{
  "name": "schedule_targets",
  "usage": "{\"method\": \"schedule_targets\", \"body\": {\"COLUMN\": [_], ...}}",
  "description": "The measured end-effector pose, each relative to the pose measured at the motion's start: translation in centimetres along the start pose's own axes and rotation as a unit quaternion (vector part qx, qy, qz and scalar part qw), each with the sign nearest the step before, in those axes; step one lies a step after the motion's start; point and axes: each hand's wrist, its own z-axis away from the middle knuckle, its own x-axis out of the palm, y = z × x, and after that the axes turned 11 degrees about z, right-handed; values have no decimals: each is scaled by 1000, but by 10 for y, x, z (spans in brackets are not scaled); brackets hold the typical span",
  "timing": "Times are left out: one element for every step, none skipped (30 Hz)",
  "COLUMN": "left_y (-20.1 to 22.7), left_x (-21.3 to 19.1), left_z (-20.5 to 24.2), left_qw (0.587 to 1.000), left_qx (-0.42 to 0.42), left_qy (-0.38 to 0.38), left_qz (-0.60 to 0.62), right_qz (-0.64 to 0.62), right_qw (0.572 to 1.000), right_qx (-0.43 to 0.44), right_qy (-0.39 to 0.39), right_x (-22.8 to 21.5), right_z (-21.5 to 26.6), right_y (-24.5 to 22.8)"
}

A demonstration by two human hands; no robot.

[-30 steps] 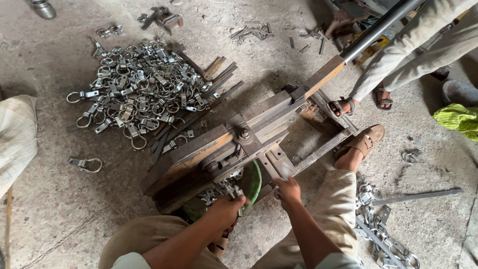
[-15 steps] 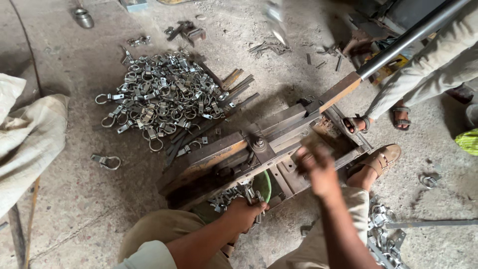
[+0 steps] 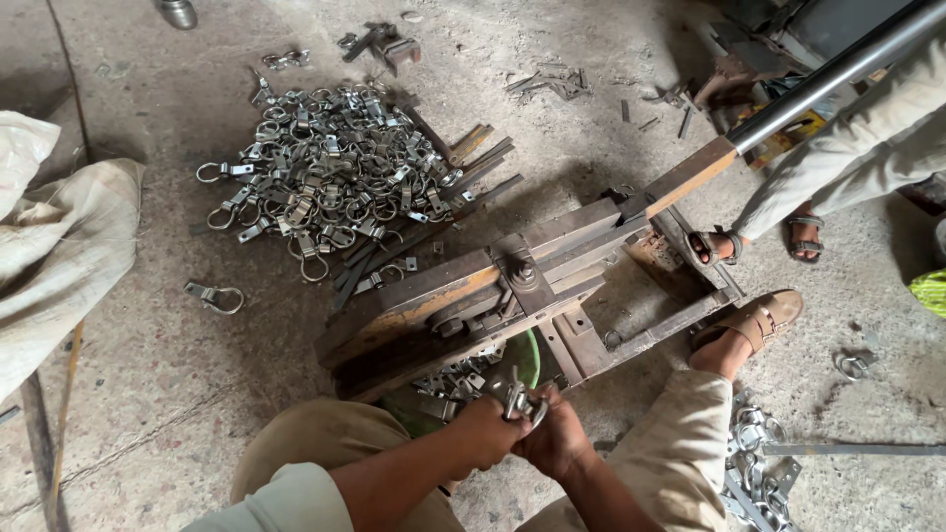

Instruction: The person operates a manual lever press machine to shape metal hardware components. They pick up metal pieces from a pile on the floor, place them into the machine's die, and pull a long lever to activate the press. The finished components are collected in a green bucket placed beneath the machine.

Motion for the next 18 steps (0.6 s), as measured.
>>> {"method": "schedule_targets", "body": {"left_y": [1, 3, 3, 3, 4, 6, 7, 8, 6, 5, 3, 0, 0, -1, -3, -4, -6, -8], "left_x": [-2, -4, -5, -8, -13, -16, -18, -20, -21, -21, -21, -21, -23, -24, -25, -27, -28, -29], "left_z": [1, 1, 0, 0, 0, 0, 0, -1, 0, 0, -1, -2, -4, -7, -10, -14, -18, -22], "left_qw": [1000, 1000, 1000, 1000, 999, 999, 998, 998, 997, 997, 997, 998, 998, 998, 999, 999, 999, 999], "left_qx": [1, 1, 1, 8, 15, 23, 19, 16, 9, 10, 10, 10, 11, 12, 11, 15, 18, 20], "left_qy": [10, 20, 26, 24, 19, 13, 11, 8, 8, 5, 3, 1, 4, 8, 12, 20, 27, 35], "left_qz": [2, 4, 3, 18, 31, 43, 54, 65, 79, 75, 70, 66, 60, 53, 48, 38, 30, 21], "right_qz": [-10, -19, -54, -89, -125, -100, -72, -44, 7, 59, 184, 305, 418, 523, 620, 628, 637, 645], "right_qw": [999, 997, 996, 993, 988, 989, 989, 988, 975, 950, 914, 857, 791, 711, 619, 620, 621, 622], "right_qx": [13, 26, 10, -6, -25, -46, -66, -86, -181, -273, -290, -300, -322, -337, -345, -342, -338, -333], "right_qy": [34, 68, 73, 78, 86, 97, 107, 117, 128, 137, 215, 287, 309, 327, 337, 323, 308, 294], "right_x": [2, 1, -6, -17, -32, -47, -59, -68, -73, -75, -75, -73, -69, -66, -62, -58, -54, -50], "right_z": [0, -3, -7, -18, -29, -40, -50, -54, -57, -61, -62, -61, -61, -59, -58, -57, -56, -55], "right_y": [-6, -8, -5, -4, -5, -9, -15, -20, -25, -37, -50, -60, -70, -79, -85, -89, -90, -91]}}
